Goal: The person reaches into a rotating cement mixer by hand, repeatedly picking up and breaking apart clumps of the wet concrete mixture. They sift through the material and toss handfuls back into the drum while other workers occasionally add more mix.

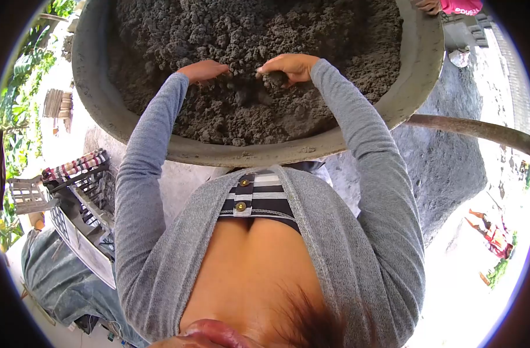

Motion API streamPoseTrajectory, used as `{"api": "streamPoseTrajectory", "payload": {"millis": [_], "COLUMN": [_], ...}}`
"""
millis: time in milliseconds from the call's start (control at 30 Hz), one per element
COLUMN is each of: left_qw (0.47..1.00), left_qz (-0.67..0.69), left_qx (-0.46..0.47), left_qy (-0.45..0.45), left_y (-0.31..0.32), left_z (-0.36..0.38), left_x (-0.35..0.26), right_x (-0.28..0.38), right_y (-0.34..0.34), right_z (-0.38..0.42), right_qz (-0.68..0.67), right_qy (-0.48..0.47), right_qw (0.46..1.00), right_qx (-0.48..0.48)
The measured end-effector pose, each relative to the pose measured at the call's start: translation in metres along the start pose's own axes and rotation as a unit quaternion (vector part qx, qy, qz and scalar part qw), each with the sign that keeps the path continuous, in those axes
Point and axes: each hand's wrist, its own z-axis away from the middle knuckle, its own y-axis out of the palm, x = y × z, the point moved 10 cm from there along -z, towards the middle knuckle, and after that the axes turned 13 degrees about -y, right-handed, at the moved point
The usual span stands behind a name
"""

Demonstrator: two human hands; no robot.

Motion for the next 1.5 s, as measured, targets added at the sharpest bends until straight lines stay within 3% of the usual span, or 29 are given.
{"api": "streamPoseTrajectory", "payload": {"millis": [67,100,167,200,267,333,367,400,467,633,700,733,800,833,900,933,1000,1033,1067,1100,1133,1200,1267,1300,1333,1400,1467,1500], "left_qw": [1.0,1.0,1.0,0.999,0.999,0.999,0.996,0.993,0.992,0.991,0.992,0.99,0.987,0.986,0.978,0.978,0.905,0.903,0.835,0.745,0.754,0.744,0.789,0.813,0.826,0.839,0.844,0.838], "left_qz": [-0.003,-0.004,-0.01,-0.01,-0.011,-0.01,-0.045,-0.08,-0.089,-0.077,-0.063,-0.065,-0.069,-0.071,-0.04,-0.039,-0.064,-0.069,-0.106,-0.14,-0.089,-0.06,0.039,0.086,0.114,0.105,0.077,0.039], "left_qx": [-0.017,-0.007,-0.022,-0.039,-0.039,-0.04,-0.058,-0.075,-0.08,-0.101,-0.105,-0.117,-0.134,-0.135,-0.178,-0.184,-0.393,-0.397,-0.531,-0.651,-0.65,-0.66,-0.607,-0.574,-0.55,-0.532,-0.529,-0.543], "left_qy": [-0.001,0.02,0.018,0.019,0.025,0.027,0.039,0.051,0.045,0.051,0.041,0.054,0.061,0.059,0.097,0.093,0.149,0.147,0.1,0.054,0.031,-0.082,-0.087,-0.05,-0.049,-0.053,-0.039,-0.023], "left_y": [-0.004,-0.003,-0.004,-0.008,-0.008,-0.008,-0.009,-0.009,-0.009,-0.019,-0.025,-0.029,-0.036,-0.039,-0.05,-0.053,-0.085,-0.086,-0.098,-0.109,-0.123,-0.137,-0.138,-0.136,-0.125,-0.104,-0.081,-0.068], "left_z": [0.001,0.009,0.012,0.013,0.017,0.019,0.022,0.024,0.026,0.035,0.043,0.053,0.063,0.064,0.078,0.082,0.122,0.131,0.173,0.211,0.21,0.215,0.202,0.178,0.186,0.197,0.207,0.209], "left_x": [-0.001,-0.008,-0.011,-0.014,-0.018,-0.019,-0.021,-0.024,-0.02,-0.011,-0.007,-0.011,-0.015,-0.017,-0.02,-0.015,-0.021,-0.016,-0.017,-0.014,0.009,0.053,0.091,0.105,0.087,0.057,0.022,0.004], "right_x": [-0.01,-0.019,-0.018,-0.027,-0.051,-0.079,-0.076,-0.076,-0.074,-0.062,-0.056,-0.058,-0.059,-0.056,-0.057,-0.052,-0.056,-0.056,-0.06,-0.062,-0.064,-0.046,-0.001,0.02,0.038,0.101,0.137,0.156], "right_y": [-0.007,-0.014,0.0,0.016,0.058,0.076,0.086,0.094,0.103,0.111,0.103,0.101,0.101,0.101,0.106,0.109,0.1,0.093,0.086,0.077,0.066,0.054,0.052,0.043,0.04,0.038,0.018,0.009], "right_z": [-0.009,-0.025,-0.032,-0.031,-0.033,-0.044,-0.043,-0.045,-0.046,-0.03,-0.035,-0.036,-0.034,-0.035,-0.022,-0.023,-0.018,-0.024,-0.024,-0.024,-0.023,-0.017,0.009,0.019,0.027,0.052,0.057,0.061], "right_qz": [0.063,0.209,0.465,0.521,0.675,0.765,0.806,0.806,0.856,0.882,0.916,0.918,0.897,0.898,0.892,0.895,0.885,0.882,0.883,0.849,0.81,0.795,0.704,0.626,0.552,0.393,0.243,0.228], "right_qy": [-0.015,-0.059,-0.167,-0.148,-0.091,-0.018,0.0,-0.004,0.013,0.026,0.042,0.036,0.021,0.014,0.055,0.049,0.122,0.11,0.107,0.102,0.098,0.079,0.017,-0.056,-0.05,-0.129,-0.28,-0.294], "right_qw": [0.997,0.976,0.868,0.84,0.727,0.629,0.568,0.569,0.485,0.442,0.392,0.39,0.435,0.433,0.403,0.399,0.395,0.432,0.433,0.503,0.57,0.594,0.701,0.774,0.826,0.909,0.927,0.919], "right_qx": [-0.034,-0.018,-0.046,-0.031,0.087,0.139,0.164,0.164,0.175,0.162,0.067,0.064,0.08,0.077,0.196,0.193,0.214,0.151,0.146,0.122,0.096,0.094,0.108,0.082,0.106,0.053,-0.056,-0.134]}}
